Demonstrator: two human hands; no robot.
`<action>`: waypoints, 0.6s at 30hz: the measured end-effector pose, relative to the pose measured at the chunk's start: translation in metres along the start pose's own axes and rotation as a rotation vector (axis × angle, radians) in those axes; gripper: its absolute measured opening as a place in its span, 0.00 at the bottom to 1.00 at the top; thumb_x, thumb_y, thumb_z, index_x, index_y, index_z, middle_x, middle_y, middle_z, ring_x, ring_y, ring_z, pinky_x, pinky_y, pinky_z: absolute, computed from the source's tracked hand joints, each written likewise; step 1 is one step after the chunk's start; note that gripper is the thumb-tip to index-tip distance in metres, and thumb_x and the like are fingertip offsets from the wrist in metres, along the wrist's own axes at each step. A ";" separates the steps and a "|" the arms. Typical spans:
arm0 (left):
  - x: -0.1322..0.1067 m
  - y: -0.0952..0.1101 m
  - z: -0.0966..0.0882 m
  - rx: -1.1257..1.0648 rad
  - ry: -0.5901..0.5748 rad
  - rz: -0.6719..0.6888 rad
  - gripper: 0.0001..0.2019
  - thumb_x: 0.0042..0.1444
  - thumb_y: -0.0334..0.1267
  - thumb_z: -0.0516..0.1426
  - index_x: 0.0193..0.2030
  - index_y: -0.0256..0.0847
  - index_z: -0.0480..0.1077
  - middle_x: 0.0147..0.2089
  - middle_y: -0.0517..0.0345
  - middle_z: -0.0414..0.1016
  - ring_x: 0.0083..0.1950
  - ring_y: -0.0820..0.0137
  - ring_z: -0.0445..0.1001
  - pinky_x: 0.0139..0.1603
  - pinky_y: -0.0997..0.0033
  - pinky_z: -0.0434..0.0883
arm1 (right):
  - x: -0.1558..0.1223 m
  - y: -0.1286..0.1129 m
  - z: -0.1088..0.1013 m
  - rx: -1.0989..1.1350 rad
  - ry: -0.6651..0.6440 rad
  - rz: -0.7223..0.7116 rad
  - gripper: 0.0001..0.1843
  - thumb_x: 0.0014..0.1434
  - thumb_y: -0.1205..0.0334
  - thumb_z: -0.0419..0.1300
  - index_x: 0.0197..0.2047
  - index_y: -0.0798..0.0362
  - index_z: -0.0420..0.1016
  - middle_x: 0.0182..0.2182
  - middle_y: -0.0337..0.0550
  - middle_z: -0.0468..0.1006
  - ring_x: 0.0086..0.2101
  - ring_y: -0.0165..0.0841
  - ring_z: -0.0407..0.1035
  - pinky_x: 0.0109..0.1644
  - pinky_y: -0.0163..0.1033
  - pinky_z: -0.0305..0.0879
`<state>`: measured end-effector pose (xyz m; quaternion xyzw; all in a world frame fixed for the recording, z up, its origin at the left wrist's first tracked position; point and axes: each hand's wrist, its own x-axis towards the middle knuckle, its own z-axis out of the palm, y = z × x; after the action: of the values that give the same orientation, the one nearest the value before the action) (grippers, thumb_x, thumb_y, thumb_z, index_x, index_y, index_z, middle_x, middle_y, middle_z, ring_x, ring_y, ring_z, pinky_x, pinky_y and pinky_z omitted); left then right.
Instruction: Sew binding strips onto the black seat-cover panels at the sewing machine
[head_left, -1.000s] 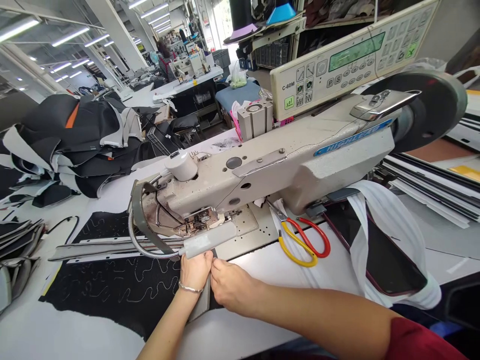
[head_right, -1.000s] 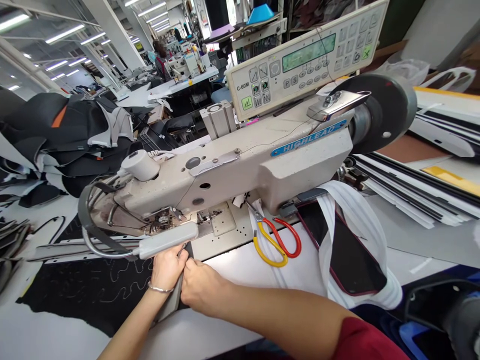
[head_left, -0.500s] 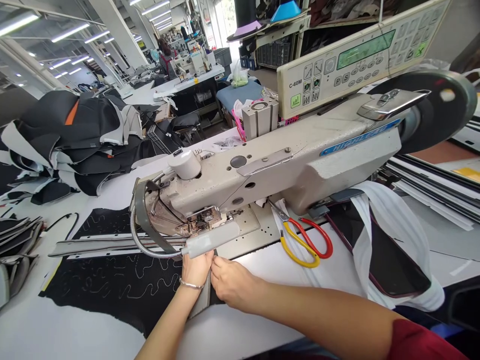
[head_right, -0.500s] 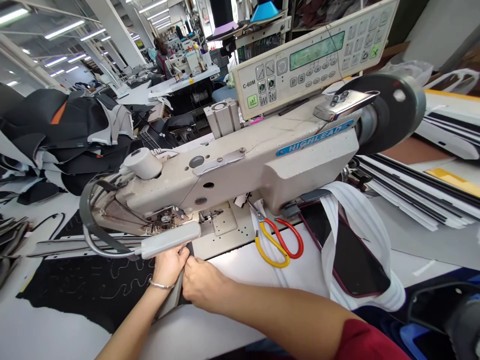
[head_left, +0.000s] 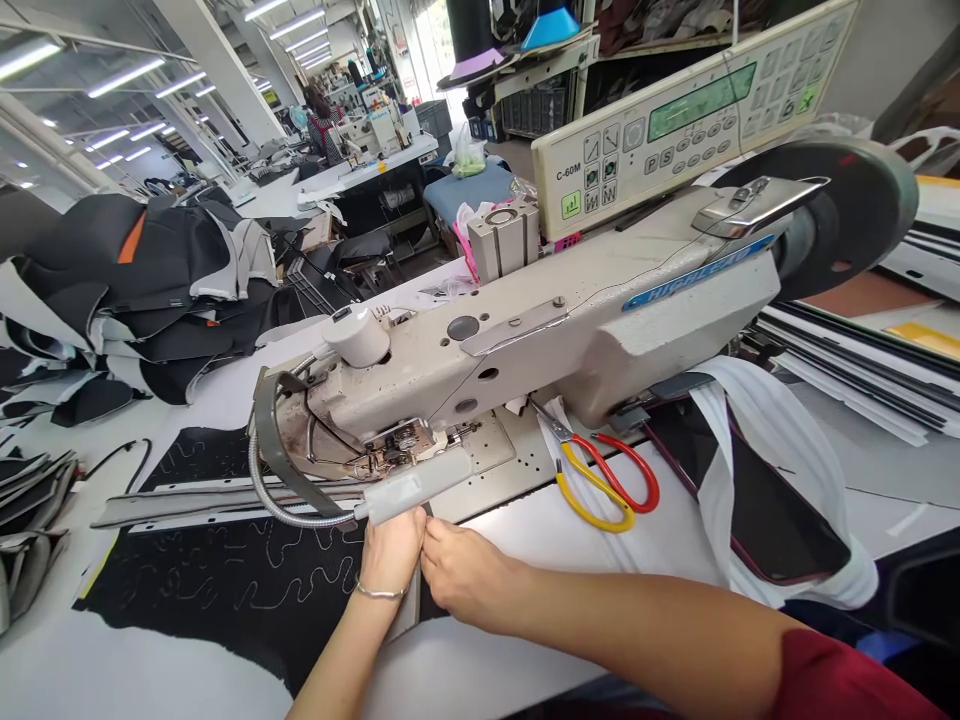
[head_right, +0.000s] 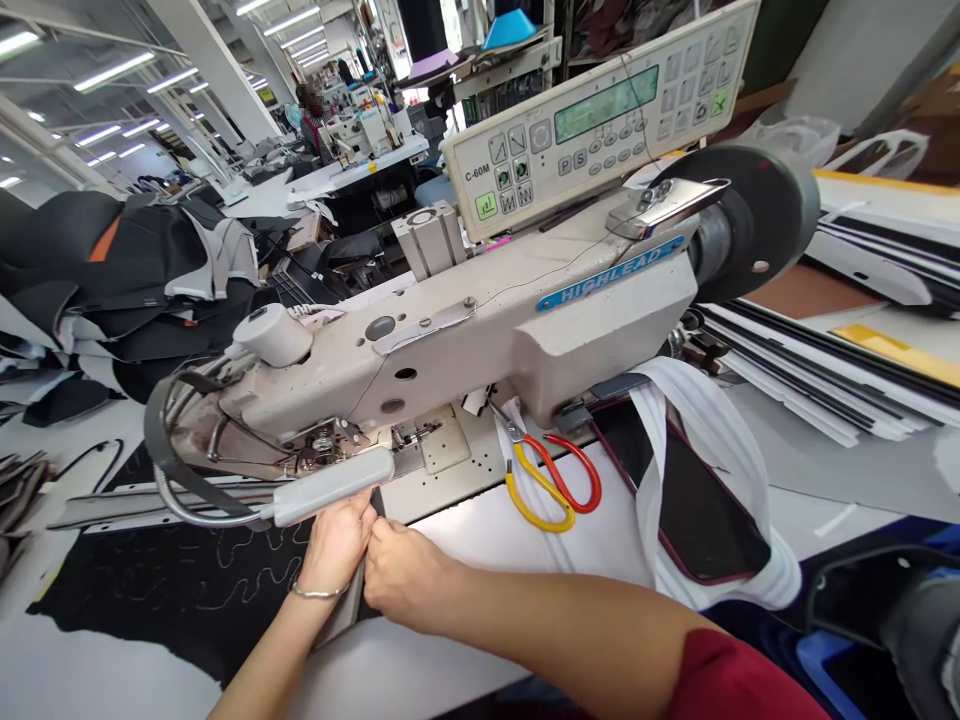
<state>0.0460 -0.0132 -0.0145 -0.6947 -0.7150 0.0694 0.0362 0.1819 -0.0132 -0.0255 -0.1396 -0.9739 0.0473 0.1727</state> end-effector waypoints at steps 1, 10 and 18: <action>0.001 0.000 -0.001 0.009 -0.015 -0.007 0.15 0.54 0.33 0.44 0.33 0.36 0.72 0.35 0.47 0.76 0.40 0.63 0.73 0.43 0.66 0.67 | 0.000 0.000 -0.001 -0.003 -0.014 -0.006 0.06 0.50 0.72 0.56 0.31 0.64 0.72 0.35 0.58 0.71 0.35 0.40 0.62 0.37 0.41 0.60; 0.009 0.001 -0.009 -0.010 0.015 -0.027 0.16 0.51 0.34 0.44 0.30 0.38 0.73 0.32 0.50 0.75 0.39 0.62 0.72 0.44 0.65 0.67 | 0.000 -0.004 -0.015 -0.014 -0.062 -0.014 0.06 0.47 0.71 0.59 0.31 0.62 0.73 0.33 0.55 0.72 0.39 0.41 0.62 0.44 0.43 0.59; -0.012 0.000 -0.023 0.051 0.076 0.094 0.18 0.53 0.32 0.46 0.49 0.37 0.68 0.37 0.50 0.71 0.40 0.63 0.70 0.42 0.65 0.68 | -0.010 -0.012 -0.010 0.010 0.029 -0.045 0.06 0.48 0.71 0.56 0.30 0.60 0.74 0.33 0.55 0.72 0.38 0.41 0.63 0.39 0.44 0.61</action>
<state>0.0494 -0.0236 0.0089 -0.7286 -0.6776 0.0630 0.0775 0.1912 -0.0268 -0.0174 -0.1177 -0.9739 0.0462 0.1885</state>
